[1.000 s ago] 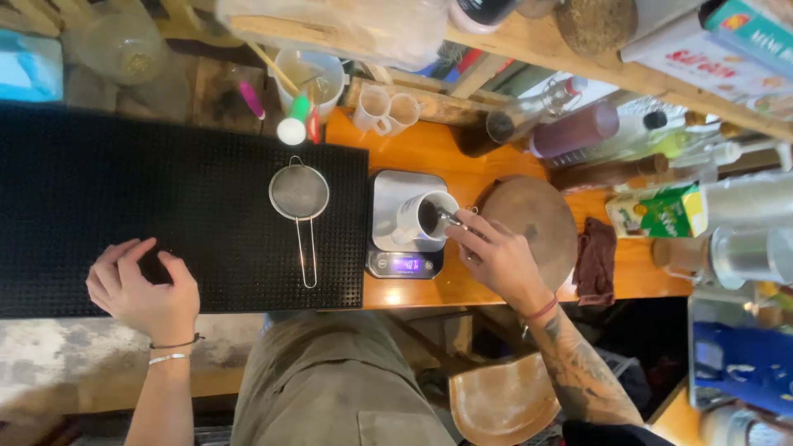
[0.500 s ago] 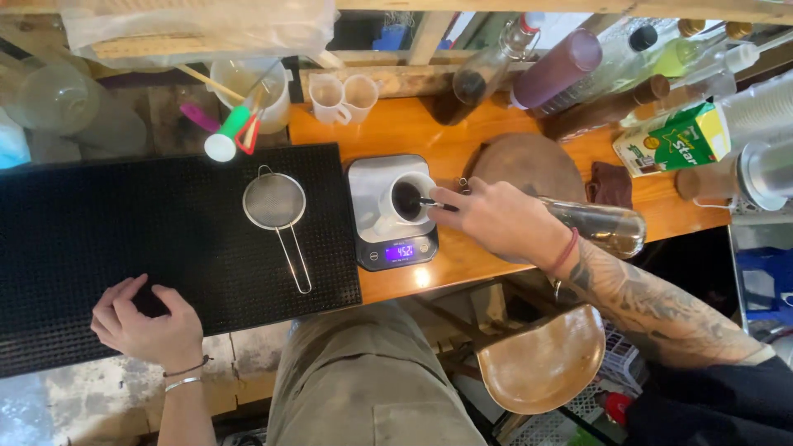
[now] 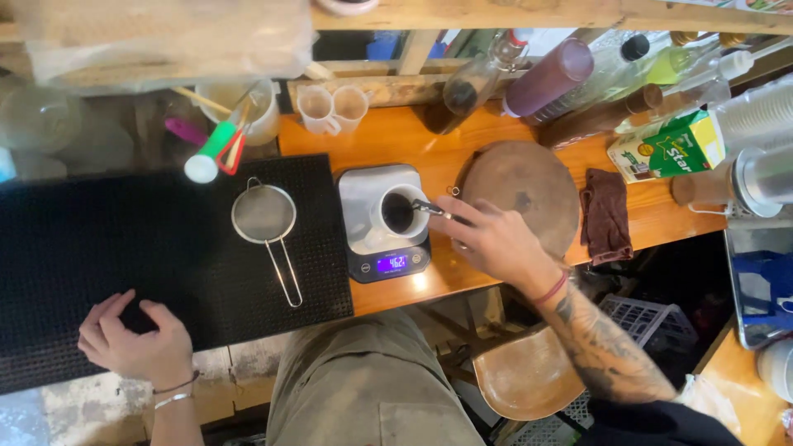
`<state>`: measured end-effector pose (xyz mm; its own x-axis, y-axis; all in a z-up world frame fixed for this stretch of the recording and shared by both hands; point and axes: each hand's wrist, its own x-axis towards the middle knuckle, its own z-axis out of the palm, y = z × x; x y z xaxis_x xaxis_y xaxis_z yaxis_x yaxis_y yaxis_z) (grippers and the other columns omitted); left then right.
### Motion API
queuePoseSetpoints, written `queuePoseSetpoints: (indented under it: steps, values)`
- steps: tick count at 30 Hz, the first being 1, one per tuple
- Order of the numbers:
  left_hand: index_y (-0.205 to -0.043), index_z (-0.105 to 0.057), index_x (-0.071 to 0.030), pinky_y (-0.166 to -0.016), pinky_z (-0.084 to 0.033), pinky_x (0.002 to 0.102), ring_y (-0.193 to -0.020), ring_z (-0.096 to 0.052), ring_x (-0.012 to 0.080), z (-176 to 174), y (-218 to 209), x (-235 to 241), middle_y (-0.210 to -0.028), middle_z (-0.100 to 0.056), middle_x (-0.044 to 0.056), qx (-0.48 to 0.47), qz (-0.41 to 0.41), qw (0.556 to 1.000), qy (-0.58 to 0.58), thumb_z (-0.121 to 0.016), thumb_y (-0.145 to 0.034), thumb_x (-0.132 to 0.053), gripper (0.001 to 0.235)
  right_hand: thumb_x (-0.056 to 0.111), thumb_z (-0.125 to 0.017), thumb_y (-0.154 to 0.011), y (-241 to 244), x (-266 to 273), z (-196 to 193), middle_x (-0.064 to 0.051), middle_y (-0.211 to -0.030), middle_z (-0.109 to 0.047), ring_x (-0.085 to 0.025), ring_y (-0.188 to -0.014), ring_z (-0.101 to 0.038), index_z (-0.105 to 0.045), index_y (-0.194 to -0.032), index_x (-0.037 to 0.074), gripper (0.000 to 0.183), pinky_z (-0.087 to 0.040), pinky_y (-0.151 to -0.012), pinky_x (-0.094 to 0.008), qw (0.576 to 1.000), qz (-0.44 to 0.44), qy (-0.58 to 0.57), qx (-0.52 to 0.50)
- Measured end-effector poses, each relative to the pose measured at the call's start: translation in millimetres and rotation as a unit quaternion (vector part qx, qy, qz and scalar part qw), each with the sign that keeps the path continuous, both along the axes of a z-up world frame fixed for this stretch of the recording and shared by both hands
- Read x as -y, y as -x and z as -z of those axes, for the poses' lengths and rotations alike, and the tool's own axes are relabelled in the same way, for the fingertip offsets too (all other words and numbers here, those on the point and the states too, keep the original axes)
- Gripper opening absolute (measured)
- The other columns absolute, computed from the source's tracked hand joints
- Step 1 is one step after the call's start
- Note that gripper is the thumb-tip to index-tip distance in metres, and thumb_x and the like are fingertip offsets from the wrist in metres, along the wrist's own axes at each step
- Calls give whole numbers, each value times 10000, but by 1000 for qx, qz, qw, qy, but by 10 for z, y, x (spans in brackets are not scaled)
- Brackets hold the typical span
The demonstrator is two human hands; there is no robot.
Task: The person dispenses water from a large blue dispenser into a metal cup. They then move to a counter, place a white mug on a digital scale, and add a dark liquid from a squeeze bottle into the mug.
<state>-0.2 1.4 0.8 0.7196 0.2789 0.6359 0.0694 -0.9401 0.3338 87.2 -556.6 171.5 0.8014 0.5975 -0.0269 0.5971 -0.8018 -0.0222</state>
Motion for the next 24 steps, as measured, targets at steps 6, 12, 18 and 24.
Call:
queuePoseSetpoints:
  steps: [6,12,18,24]
  values:
    - [-1276,-853,68,-1071,-462,620,-1196,-713,491,-19,16,18,-1347,-780,239,-12,1,1000,2,-817,-1050,85,230,78,-795,-1081,94,-90,21,-16,-1599,-731,-300,-1048,-831,-740,-1434,322,433,-606,-612,-386,986,42,-135,86]
    - [-1274,-862,75,-1114,-477,628,-1244,-706,479,3,12,52,-1357,-789,239,-24,-18,1000,0,-829,-1064,114,216,60,-875,-1054,65,-24,6,-152,-1565,-718,-356,-1314,-827,-818,-1373,173,344,-702,-1123,-483,954,41,-293,41]
    - [-1285,-868,96,-1189,-485,628,-1309,-740,482,97,33,-7,-1358,-804,251,-32,-23,999,-15,-847,-1077,101,209,85,-902,-1057,-72,-25,-33,-153,-1536,-688,-329,-1166,-868,-820,-1277,152,244,-737,-1026,-448,924,-10,-380,38]
    - [-1294,-846,129,-1192,-515,634,-1311,-755,525,-113,-76,174,-1340,-803,291,-24,-24,999,-2,-816,-1083,173,218,8,-913,-1032,-680,61,33,-153,-1393,-809,-236,-1137,-885,-521,-1712,131,795,-785,-1024,-320,882,-49,-464,70]
